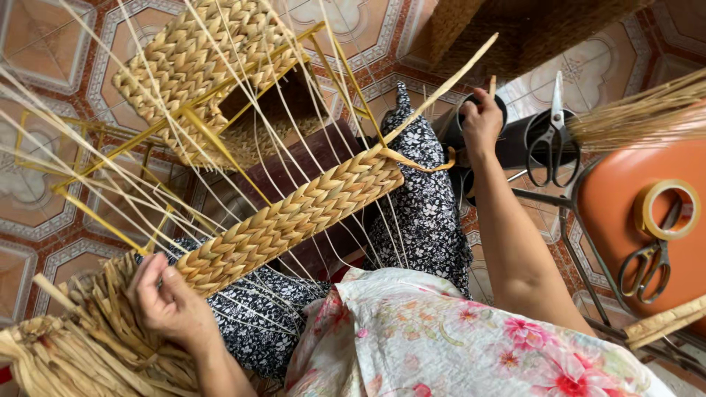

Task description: The person weaves a basket by hand, interlacing dried palm strips through a yellow metal frame. The person repeatedly threads and pulls the strips to form a tight braided pattern along the basket's edge.

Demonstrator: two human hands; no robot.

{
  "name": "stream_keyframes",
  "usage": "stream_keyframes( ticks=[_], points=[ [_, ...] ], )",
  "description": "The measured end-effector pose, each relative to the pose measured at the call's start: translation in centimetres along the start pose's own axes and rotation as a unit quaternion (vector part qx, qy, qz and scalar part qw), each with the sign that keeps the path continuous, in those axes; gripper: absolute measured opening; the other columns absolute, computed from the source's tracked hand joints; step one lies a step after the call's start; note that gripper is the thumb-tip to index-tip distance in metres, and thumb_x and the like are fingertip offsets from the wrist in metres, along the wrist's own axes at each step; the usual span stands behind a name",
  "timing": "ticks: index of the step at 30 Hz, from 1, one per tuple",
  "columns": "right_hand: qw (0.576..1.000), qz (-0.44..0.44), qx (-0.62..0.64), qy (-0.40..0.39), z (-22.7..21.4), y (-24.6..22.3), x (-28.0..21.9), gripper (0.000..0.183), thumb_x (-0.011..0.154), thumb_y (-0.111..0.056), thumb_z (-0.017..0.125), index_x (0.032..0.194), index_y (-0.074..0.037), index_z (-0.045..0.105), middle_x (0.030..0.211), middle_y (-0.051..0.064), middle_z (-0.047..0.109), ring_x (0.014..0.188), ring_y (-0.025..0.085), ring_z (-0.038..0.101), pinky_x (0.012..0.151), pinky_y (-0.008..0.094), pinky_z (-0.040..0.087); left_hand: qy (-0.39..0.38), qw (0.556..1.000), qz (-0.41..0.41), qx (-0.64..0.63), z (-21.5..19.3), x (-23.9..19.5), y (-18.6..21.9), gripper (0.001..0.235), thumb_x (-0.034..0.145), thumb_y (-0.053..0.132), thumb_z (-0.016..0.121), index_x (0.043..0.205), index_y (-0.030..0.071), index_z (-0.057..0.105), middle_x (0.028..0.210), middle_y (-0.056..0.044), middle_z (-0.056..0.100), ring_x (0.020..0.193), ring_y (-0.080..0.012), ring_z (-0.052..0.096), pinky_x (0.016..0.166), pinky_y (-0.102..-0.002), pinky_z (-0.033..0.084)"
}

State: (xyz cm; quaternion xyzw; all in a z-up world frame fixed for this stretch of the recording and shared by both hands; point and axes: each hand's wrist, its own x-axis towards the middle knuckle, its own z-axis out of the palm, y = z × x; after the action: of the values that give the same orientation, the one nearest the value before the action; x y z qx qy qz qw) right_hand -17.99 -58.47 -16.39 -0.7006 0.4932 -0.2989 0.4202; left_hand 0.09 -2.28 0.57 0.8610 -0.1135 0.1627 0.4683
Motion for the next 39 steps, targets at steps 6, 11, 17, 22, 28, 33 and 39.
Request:
stream_keyframes(
  ticks=[6, 11, 17, 22, 28, 33, 39],
  points=[
    [0.995, 0.057, -0.079, 0.016, 1.9, 0.7, 1.8, 0.027, 0.09, -0.012, 0.072, 0.117, -0.009, 0.073, 0.08, 0.004, 0.068, 0.068, 0.013, 0.061, 0.065, 0.028, 0.052, -0.017, 0.998, 0.05, -0.037, 1.5, -0.5, 2.0, 0.01, 0.111, 0.0, 0.059, 0.116, -0.006, 0.067, 0.132, -0.016, 0.062, 0.102, -0.0162, 0.07, 0.082, -0.022, 0.063],
    [1.0, -0.002, -0.003, 0.019, 3.2, -0.5, -0.1, 0.01, 0.098, -0.015, 0.071, 0.102, -0.006, 0.07, 0.09, -0.001, 0.069, 0.079, 0.009, 0.065, 0.073, 0.029, 0.058, -0.032, 0.997, 0.045, -0.054, 2.1, -1.1, 2.9, 0.011, 0.113, 0.0, 0.058, 0.117, -0.006, 0.067, 0.134, -0.016, 0.059, 0.109, -0.0189, 0.07, 0.093, -0.025, 0.065],
    [0.984, -0.075, -0.15, -0.059, 4.5, -2.6, -1.8, 0.013, 0.091, -0.007, 0.076, 0.104, -0.009, 0.079, 0.08, 0.004, 0.061, 0.069, 0.014, 0.058, 0.068, 0.03, 0.051, -0.047, 0.996, 0.041, -0.07, 3.6, -1.1, 4.2, 0.011, 0.109, 0.0, 0.058, 0.111, -0.005, 0.067, 0.13, -0.016, 0.061, 0.104, -0.0179, 0.07, 0.083, -0.022, 0.064],
    [0.998, -0.041, -0.011, -0.051, 2.7, -5.6, -1.5, 0.008, 0.093, -0.005, 0.076, 0.101, -0.007, 0.076, 0.088, 0.0, 0.069, 0.074, 0.008, 0.062, 0.067, 0.022, 0.053, -0.073, 0.99, 0.053, -0.109, 5.1, -0.9, 6.8, 0.012, 0.108, -0.001, 0.056, 0.112, -0.003, 0.067, 0.13, -0.015, 0.062, 0.103, -0.0168, 0.069, 0.084, -0.023, 0.064],
    [0.968, -0.152, 0.183, -0.085, -8.2, -15.9, -6.6, 0.01, 0.11, 0.003, 0.062, 0.114, -0.001, 0.071, 0.108, 0.01, 0.076, 0.09, 0.012, 0.074, 0.075, 0.023, 0.063, -0.201, 0.952, 0.088, -0.213, 8.5, -1.0, 12.7, 0.011, 0.105, 0.003, 0.06, 0.114, 0.001, 0.067, 0.117, -0.015, 0.069, 0.095, -0.0186, 0.073, 0.076, -0.027, 0.067],
    [0.939, -0.268, 0.184, -0.112, -13.0, -26.5, -14.6, 0.01, 0.106, 0.01, 0.057, 0.108, 0.004, 0.065, 0.1, 0.014, 0.072, 0.087, 0.018, 0.073, 0.075, 0.024, 0.061, -0.456, 0.823, 0.106, -0.321, 11.8, -2.4, 19.9, 0.046, 0.098, 0.006, 0.066, 0.14, 0.0, 0.048, 0.14, -0.022, 0.056, 0.102, -0.0201, 0.071, 0.074, -0.025, 0.068],
    [0.894, -0.298, 0.185, -0.277, -10.4, -29.3, -20.3, 0.015, 0.105, -0.013, 0.067, 0.103, 0.002, 0.071, 0.097, 0.01, 0.073, 0.088, 0.017, 0.072, 0.075, 0.026, 0.06, -0.429, 0.814, 0.147, -0.362, 13.0, -3.6, 21.0, 0.029, 0.113, 0.008, 0.054, 0.142, 0.013, 0.054, 0.124, -0.008, 0.07, 0.101, -0.0157, 0.074, 0.084, -0.024, 0.068]
  ],
)
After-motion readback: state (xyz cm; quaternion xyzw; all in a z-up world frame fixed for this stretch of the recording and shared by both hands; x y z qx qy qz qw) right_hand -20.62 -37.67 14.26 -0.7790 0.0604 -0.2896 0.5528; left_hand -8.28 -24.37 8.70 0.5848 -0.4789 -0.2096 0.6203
